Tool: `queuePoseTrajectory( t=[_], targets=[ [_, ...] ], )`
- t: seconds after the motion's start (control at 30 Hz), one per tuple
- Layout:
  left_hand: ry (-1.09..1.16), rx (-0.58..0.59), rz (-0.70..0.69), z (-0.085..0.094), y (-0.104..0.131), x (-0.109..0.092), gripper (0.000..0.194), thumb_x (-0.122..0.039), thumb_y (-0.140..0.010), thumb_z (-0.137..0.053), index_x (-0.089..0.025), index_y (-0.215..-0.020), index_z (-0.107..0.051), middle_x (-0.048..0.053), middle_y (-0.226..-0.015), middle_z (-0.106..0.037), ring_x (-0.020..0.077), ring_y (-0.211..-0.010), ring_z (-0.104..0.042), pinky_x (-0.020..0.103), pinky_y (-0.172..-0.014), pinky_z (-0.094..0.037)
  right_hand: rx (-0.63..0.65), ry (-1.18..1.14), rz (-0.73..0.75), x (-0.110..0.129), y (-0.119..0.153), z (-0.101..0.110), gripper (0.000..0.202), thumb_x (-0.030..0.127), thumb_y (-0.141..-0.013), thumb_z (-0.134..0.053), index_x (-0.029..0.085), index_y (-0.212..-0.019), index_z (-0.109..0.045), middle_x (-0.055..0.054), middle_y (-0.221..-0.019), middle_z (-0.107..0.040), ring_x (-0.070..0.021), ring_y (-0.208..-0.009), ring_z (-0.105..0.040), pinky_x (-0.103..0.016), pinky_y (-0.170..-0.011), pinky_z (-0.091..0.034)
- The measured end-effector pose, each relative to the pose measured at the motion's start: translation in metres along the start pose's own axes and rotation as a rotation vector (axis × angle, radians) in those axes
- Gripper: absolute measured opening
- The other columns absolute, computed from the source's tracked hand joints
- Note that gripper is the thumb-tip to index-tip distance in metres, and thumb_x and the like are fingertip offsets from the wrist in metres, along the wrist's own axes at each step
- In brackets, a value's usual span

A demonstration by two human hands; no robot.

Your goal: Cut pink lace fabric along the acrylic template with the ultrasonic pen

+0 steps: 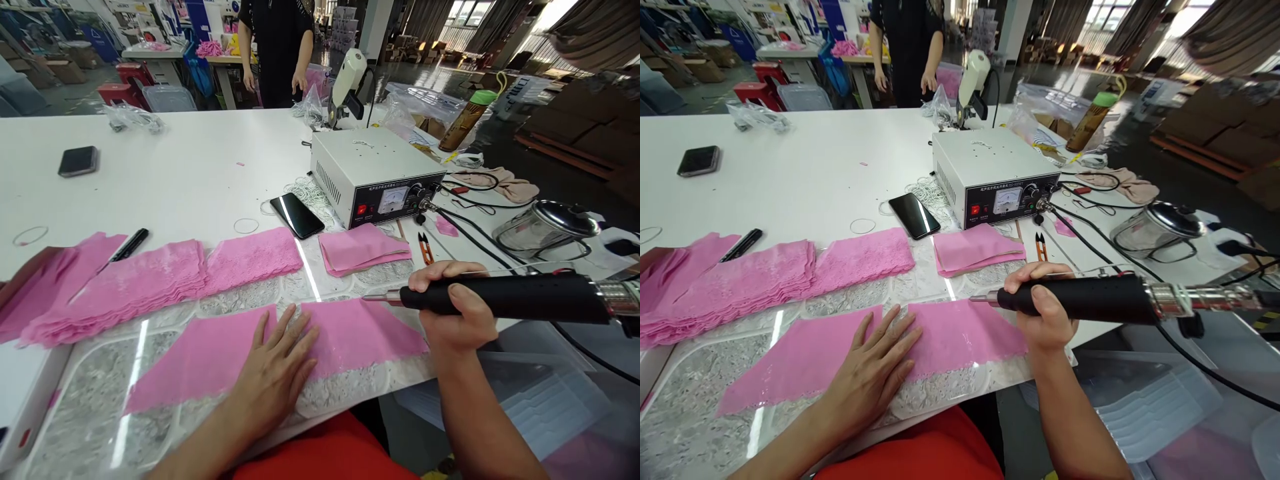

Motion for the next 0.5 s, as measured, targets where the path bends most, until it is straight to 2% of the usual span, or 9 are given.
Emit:
queuePoseTrajectory(
  t=[0.17,0.5],
  targets=[
    [-0.001,0.002,0.005,0.0,0.0,-0.001,0.037,-0.021,-0.098,-0.043,-0.019,-0.132,-0.054,0.007,-0.142,-0.051,0.0301,-0.141,-0.033,0.057,-0.117,-0.014,0.07,-0.022,-0.028,-0.005,0.006,-0.014,0.009,0.022,-0.068,-0.059,0.02,-0.077,-0.06,0.001,-0.069,-0.055,-0.0133,-0.053,-0.054,-0.032,-0.053,-0.048],
    [0.03,0.003,0.03,-0.001,0.001,0.0,0.036,-0.021,-0.098,-0.043,-0.019,-0.132,-0.054,0.008,-0.143,-0.05,0.0305,-0.141,-0.032,0.058,-0.116,-0.017,0.095,0.006,-0.058,-0.011,0.007,-0.015,0.011,0.027,-0.068,-0.064,0.021,-0.074,-0.058,0.001,-0.068,-0.054,-0.0139,-0.054,-0.055,-0.033,-0.054,-0.048]
  ],
)
Point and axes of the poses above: each hand's wrist, its own y-axis away from the middle knuckle, its own z-axis out of the back of the hand, x = y × z, the point moved 7 cm from there along -y, towards the middle knuckle
